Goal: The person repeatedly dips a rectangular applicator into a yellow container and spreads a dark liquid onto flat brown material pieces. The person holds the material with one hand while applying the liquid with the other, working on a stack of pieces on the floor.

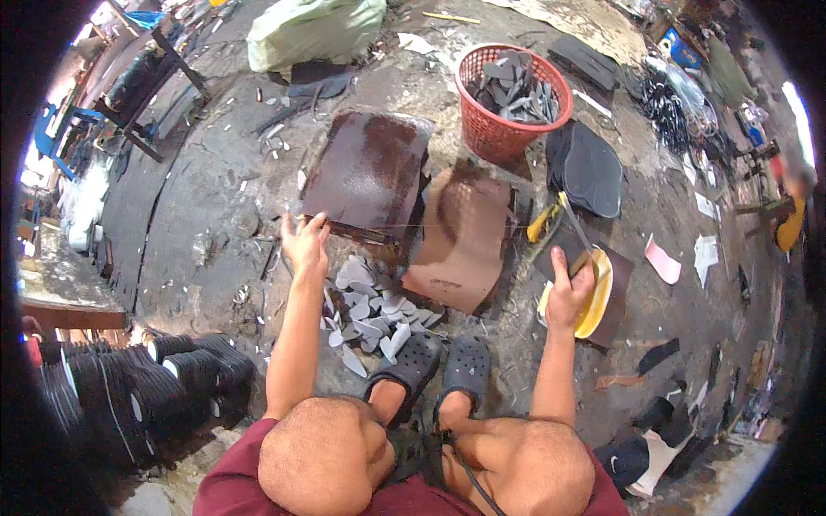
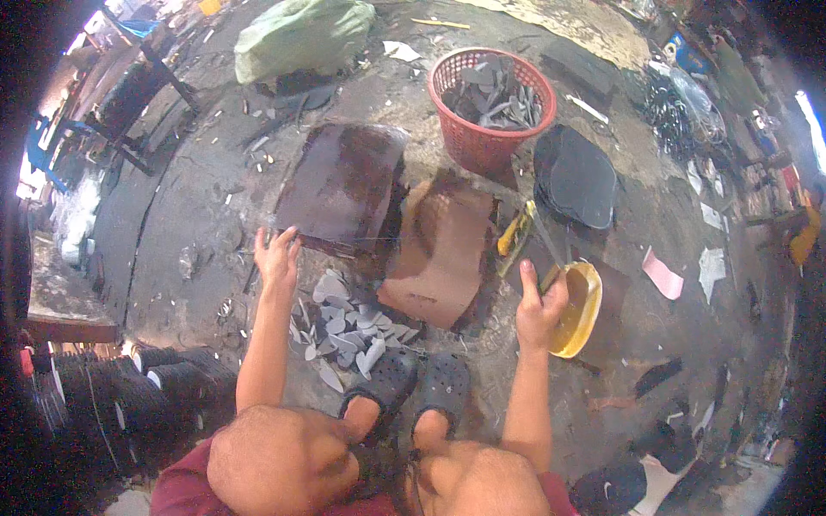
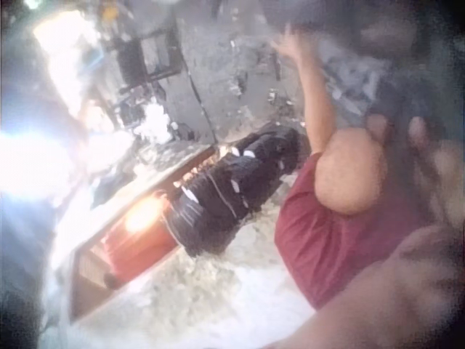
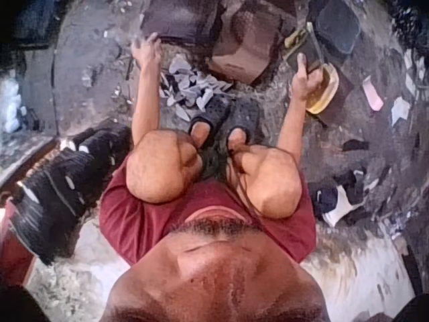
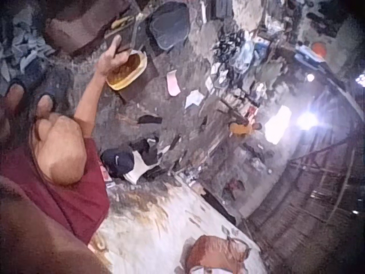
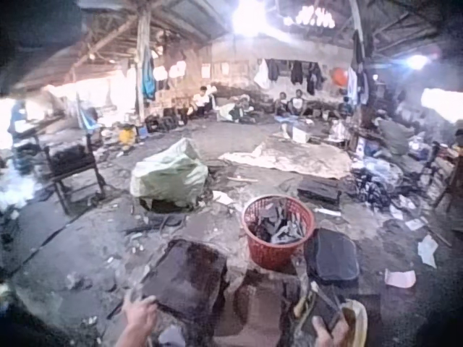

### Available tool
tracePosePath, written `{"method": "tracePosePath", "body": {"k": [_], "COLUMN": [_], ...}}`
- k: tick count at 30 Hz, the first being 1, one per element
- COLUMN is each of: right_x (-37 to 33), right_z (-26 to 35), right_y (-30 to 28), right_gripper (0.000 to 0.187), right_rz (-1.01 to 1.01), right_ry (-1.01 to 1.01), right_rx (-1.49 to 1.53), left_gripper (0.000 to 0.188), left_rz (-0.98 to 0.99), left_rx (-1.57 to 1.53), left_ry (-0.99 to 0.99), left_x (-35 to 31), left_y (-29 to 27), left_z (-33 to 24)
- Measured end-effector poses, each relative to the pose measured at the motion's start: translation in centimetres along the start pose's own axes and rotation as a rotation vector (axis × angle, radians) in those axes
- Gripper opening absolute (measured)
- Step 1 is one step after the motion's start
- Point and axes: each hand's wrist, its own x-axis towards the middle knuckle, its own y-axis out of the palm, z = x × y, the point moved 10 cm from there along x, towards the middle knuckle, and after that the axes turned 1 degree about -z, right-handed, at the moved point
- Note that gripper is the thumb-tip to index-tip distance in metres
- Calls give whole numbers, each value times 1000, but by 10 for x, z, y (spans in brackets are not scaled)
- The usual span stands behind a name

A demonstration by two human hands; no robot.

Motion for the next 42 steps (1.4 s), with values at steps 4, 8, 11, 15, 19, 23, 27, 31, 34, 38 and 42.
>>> {"method": "tracePosePath", "body": {"k": [4, 8, 11, 15, 19, 23, 27, 31, 34, 38, 42], "right_x": [18, 61, 64, 58, 15, -46, 26, 17, 34, 59, -45], "right_z": [-20, -67, -72, -68, -118, -98, -94, -115, -118, -106, -104], "right_y": [35, 100, 151, 187, 197, 187, 118, 142, 181, 259, 302], "right_gripper": [37, 47, 46, 41, 43, 42, 40, 44, 43, 42, 50], "right_rz": [205, 465, 678, 770, 592, 693, 334, 398, 435, 867, 1561], "right_ry": [1, -107, -101, -227, -739, -523, 30, 125, 11, -256, -494], "right_rx": [33, -192, -611, -897, -1089, -1023, -913, -1049, -999, -946, -1022], "left_gripper": [81, 65, 62, 64, 64, 63, 61, 63, 63, 63, 64], "left_rz": [435, 1403, 1507, 1571, 1516, 1484, 1473, 1457, 1465, 1466, 1475], "left_rx": [807, 1285, 1358, 1328, 1314, 1406, 1332, 1311, 1270, 1391, 1299], "left_ry": [753, 1088, 1106, 1071, 1122, 1147, 1158, 1114, 1146, 1193, 1042], "left_x": [-135, -246, -233, -231, -248, -245, -253, -245, -246, -245, -233], "left_y": [47, 95, 100, 107, 121, 105, 90, 82, 89, 96, 93], "left_z": [-7, 131, 156, 161, 168, 164, 162, 165, 160, 164, 164]}}
